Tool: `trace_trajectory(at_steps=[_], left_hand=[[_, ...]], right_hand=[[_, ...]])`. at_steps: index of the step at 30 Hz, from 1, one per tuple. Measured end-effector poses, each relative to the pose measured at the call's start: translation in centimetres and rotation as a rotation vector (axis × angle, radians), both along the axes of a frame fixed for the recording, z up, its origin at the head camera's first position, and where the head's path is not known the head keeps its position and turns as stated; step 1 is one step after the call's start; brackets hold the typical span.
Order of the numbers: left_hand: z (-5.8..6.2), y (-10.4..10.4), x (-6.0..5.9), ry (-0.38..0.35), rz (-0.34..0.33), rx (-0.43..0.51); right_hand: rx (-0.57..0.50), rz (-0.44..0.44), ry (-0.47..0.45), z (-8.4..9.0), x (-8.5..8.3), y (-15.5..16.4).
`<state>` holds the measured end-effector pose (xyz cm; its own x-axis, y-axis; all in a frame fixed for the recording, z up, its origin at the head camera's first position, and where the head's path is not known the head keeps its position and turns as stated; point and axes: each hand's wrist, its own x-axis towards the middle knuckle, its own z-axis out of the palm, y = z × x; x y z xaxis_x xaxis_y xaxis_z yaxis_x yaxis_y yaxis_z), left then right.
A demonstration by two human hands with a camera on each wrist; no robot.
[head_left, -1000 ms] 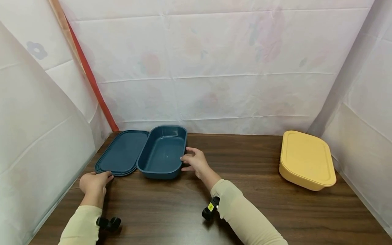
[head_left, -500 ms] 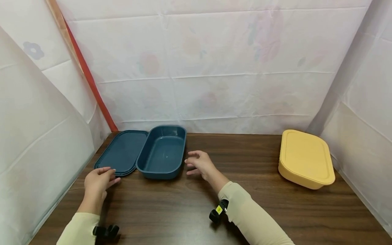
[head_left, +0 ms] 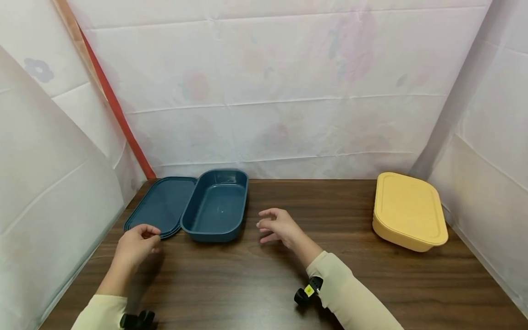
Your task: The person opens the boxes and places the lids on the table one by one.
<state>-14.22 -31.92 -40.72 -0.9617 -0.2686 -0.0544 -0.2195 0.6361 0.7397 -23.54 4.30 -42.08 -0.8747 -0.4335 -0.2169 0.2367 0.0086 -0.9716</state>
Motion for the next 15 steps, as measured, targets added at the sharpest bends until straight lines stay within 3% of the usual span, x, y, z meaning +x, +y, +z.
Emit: trace_trajectory(at_steps=[3, 7, 15], left_hand=[[0.3, 0.2, 0.2, 0.017, -0.073, -0.102], [0.4, 0.7, 0.6, 0.066, -0.18, -0.168], [0.4, 1.7, 1.2, 0.253, -0.363, -0.323]], right_hand=[[0.028, 0.002, 0.02, 0.1, 0.2, 0.5], [0.067, 0.011, 0.049, 0.2, 0.5, 1.2], [0.139, 0.049, 0.156, 0.6, 1.1, 3.2]])
